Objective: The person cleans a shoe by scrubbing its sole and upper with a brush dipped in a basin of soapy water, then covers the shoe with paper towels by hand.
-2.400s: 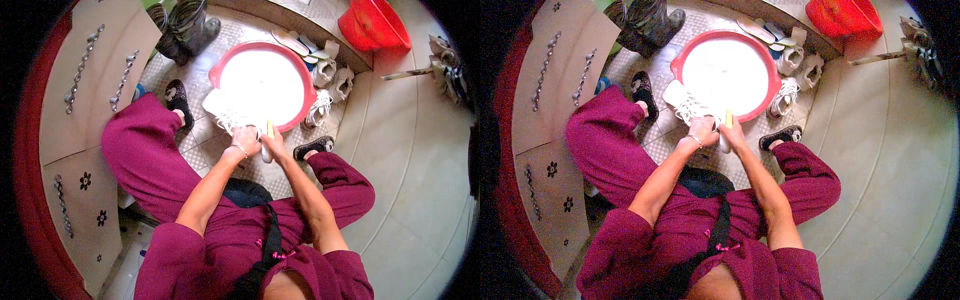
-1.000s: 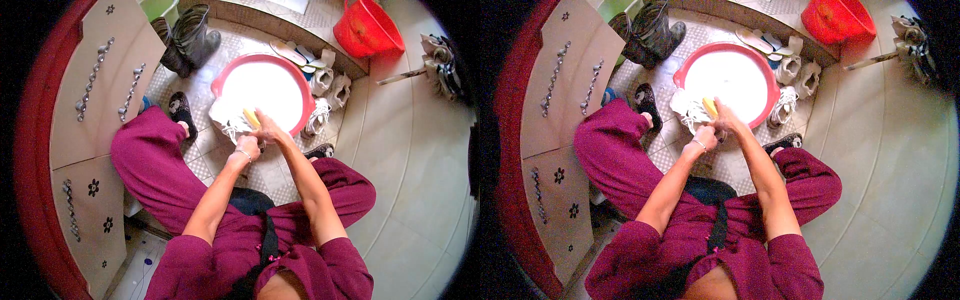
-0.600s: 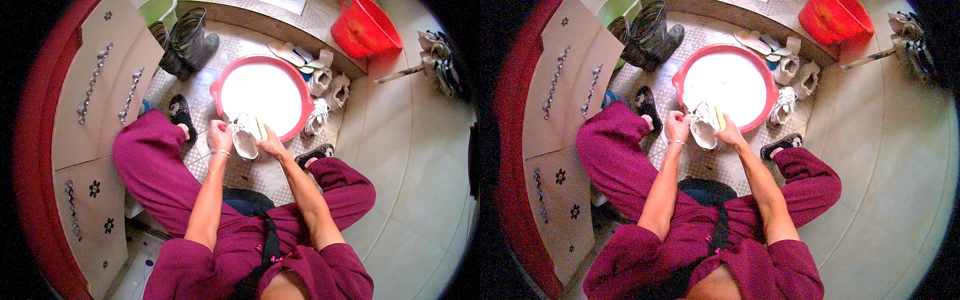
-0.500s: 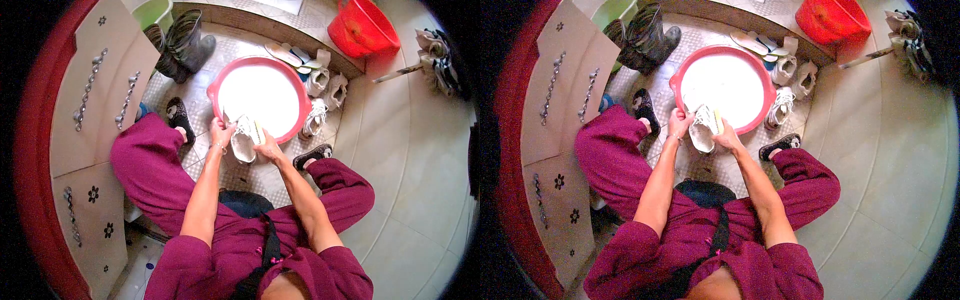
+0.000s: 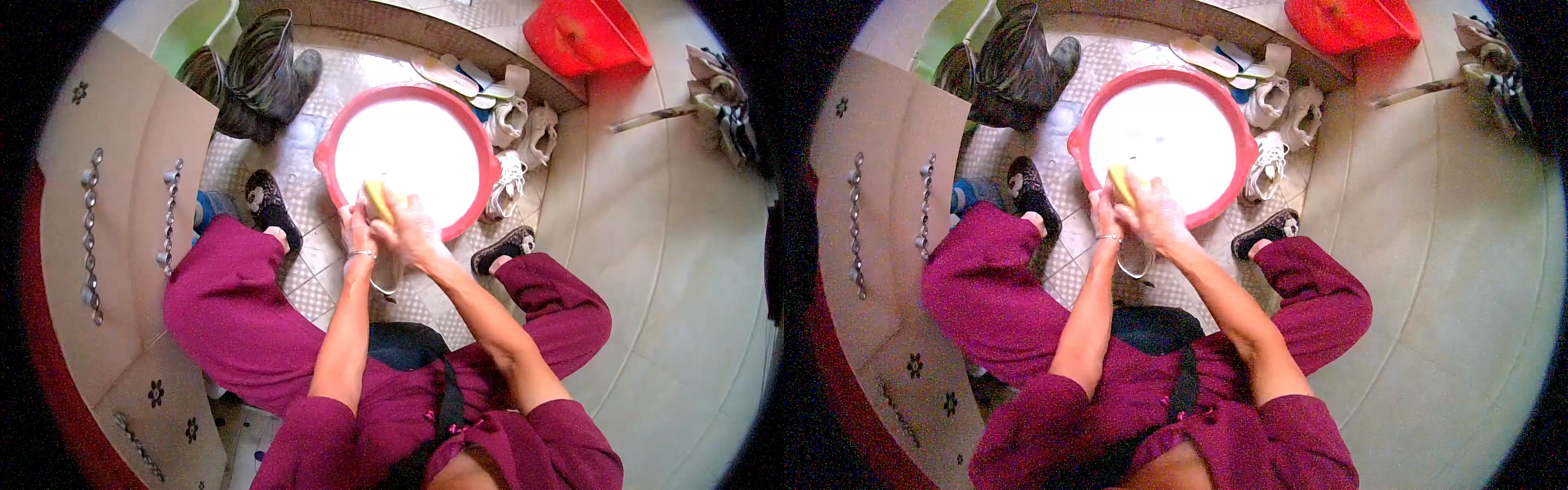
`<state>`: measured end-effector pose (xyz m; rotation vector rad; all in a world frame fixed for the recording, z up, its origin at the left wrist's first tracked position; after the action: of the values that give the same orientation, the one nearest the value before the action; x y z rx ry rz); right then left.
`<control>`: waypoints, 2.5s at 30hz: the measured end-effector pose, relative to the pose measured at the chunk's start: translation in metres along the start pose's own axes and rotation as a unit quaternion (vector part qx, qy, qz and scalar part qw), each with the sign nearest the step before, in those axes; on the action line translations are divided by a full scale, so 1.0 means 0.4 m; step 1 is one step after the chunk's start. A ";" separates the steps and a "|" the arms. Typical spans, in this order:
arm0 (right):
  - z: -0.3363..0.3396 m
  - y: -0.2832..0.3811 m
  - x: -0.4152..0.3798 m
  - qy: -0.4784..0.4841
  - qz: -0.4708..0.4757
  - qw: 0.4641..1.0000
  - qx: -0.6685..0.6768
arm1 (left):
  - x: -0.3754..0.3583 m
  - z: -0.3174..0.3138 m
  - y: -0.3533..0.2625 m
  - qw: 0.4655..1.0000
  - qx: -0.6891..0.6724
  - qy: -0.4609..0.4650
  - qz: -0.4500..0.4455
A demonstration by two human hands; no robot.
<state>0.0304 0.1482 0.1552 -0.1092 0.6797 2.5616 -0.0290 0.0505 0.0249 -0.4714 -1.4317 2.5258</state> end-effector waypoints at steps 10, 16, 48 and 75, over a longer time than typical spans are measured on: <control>-0.111 -0.041 0.110 0.101 -0.081 0.991 -0.024 | 0.025 -0.016 -0.004 0.999 0.000 0.020 -0.035; -0.224 -0.144 0.241 0.057 -0.055 0.997 -0.007 | 0.037 -0.032 -0.025 0.982 0.154 0.106 0.019; -0.089 -0.023 0.006 0.154 -0.056 0.986 0.034 | -0.061 -0.036 0.067 0.915 -0.369 0.040 0.159; -0.133 -0.066 0.077 0.132 -0.010 0.984 0.116 | -0.098 -0.036 0.067 0.984 -0.172 0.047 0.019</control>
<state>0.0133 0.1557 0.0909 -0.3795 1.0652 2.4499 0.0123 0.0357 0.0019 -0.6697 -1.8446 2.2506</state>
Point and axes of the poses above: each hand's wrist, its own x-axis towards the middle knuckle, its own z-axis out of the back of the hand, y = z × x, the point moved 6 cm from there along x, towards the middle knuckle, and after that the axes turned 1 degree about -x, right-handed, at the moved point
